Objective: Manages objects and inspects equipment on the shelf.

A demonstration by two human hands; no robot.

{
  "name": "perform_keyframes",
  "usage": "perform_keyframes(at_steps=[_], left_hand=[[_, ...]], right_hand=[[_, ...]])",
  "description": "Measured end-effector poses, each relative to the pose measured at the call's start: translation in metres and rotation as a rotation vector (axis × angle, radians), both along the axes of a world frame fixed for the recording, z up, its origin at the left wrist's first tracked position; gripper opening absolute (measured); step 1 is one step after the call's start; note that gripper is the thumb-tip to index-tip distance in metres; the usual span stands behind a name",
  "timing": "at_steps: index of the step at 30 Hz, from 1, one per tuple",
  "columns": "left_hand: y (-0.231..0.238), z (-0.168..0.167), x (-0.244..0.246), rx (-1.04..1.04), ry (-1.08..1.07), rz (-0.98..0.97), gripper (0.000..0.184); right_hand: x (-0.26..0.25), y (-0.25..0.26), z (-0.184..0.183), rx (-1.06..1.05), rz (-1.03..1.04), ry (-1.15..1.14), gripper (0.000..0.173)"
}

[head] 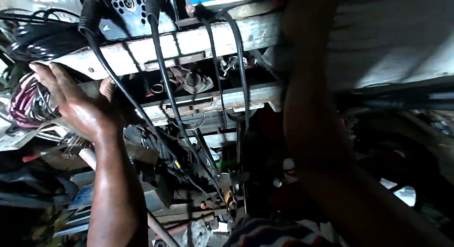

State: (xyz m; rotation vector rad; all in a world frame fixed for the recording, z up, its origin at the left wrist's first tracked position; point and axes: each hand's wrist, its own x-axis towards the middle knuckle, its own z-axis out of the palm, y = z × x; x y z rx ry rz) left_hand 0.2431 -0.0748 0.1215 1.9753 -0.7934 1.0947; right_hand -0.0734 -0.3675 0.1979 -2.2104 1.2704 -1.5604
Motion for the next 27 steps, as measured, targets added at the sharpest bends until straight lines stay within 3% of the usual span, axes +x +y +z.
perform_keyframes(at_steps=[4,12,18,22,27], left_hand=[[0.002,0.005,0.006,0.015,-0.023,-0.028,0.088],[0.002,0.012,0.026,0.015,-0.133,-0.133,0.081],[0.003,0.019,0.040,0.016,-0.154,-0.165,0.086],[0.007,0.027,0.037,0.019,-0.145,-0.193,0.089],[0.006,0.042,0.041,0.058,-0.170,-0.206,0.089]], right_hand=[[0.004,-0.004,0.001,0.024,0.045,-0.147,0.035],[0.008,0.002,-0.001,-0.167,-0.062,-0.074,0.044],[0.007,0.000,-0.007,-0.273,0.085,-0.028,0.045],[0.003,-0.002,-0.018,-0.490,0.205,0.010,0.038],[0.005,-0.006,-0.012,-0.517,0.178,-0.040,0.036]])
